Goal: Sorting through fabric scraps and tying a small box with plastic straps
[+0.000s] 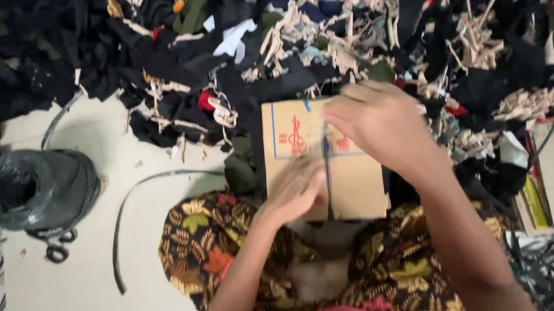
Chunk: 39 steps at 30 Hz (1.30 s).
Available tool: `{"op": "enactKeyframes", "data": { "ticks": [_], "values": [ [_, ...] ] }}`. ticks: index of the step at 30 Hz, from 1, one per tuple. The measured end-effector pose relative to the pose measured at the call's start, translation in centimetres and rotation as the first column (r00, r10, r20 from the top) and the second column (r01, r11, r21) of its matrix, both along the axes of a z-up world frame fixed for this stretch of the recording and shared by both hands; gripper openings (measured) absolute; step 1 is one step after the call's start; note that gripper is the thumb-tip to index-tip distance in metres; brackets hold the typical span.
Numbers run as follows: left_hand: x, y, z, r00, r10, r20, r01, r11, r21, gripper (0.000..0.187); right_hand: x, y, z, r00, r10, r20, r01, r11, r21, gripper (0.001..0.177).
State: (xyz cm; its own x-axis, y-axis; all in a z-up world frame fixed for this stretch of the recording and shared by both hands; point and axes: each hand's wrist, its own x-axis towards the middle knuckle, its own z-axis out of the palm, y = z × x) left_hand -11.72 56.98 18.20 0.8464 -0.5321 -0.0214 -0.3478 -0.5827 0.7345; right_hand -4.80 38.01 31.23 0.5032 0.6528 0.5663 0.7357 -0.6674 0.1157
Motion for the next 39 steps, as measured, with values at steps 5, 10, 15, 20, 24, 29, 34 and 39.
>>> {"op": "enactKeyframes", "data": {
  "ticks": [5,10,15,20,24,29,34,39],
  "values": [
    [-0.5,-1.6,-6.2,0.975,0.106,0.193,-0.092,0.993,-0.081,0.051,7.9,4.5,-4.6,0.947,0.266,-0.178,-0.250,0.962,0.112,0.016],
    [-0.9,-2.6,-5.4,0.834,0.359,0.419,-0.302,0.932,-0.198,0.031,18.3,2.3,-9.1,0.839,0.435,-0.327,-0.290,0.866,0.407,0.017],
    [-1.3,-3.0,-5.3,0.875,0.383,0.296,-0.305,0.911,-0.276,0.010,25.9,0.9,-24.7,0.136,-0.157,-0.978,-0.515,0.832,-0.206,0.046],
    [-1.4,-2.2,-4.5,0.895,0.312,0.319,-0.232,0.936,-0.267,0.025,31.1,1.8,-26.5,0.206,-0.474,-0.856,-0.420,0.747,-0.514,0.065],
    [-1.5,-2.4,-5.3,0.923,0.305,0.235,-0.245,0.936,-0.251,0.034,33.9,2.2,-25.2,0.249,-0.598,-0.762,-0.295,0.702,-0.648,0.079],
    [-0.9,-3.2,-5.0,0.880,0.434,0.192,-0.369,0.880,-0.298,0.046,33.9,2.6,-23.7,0.138,-0.614,-0.777,-0.291,0.725,-0.624,0.068],
    [-0.8,-3.2,-4.9,0.912,0.389,0.128,-0.350,0.902,-0.252,0.042,30.2,0.3,-26.4,0.351,-0.392,-0.850,-0.280,0.822,-0.495,0.036],
    [-1.1,-3.1,-5.9,0.880,0.393,0.268,-0.333,0.911,-0.244,0.040,25.6,-1.0,-21.6,0.541,-0.080,-0.837,-0.367,0.873,-0.320,0.017]
  ]
}}
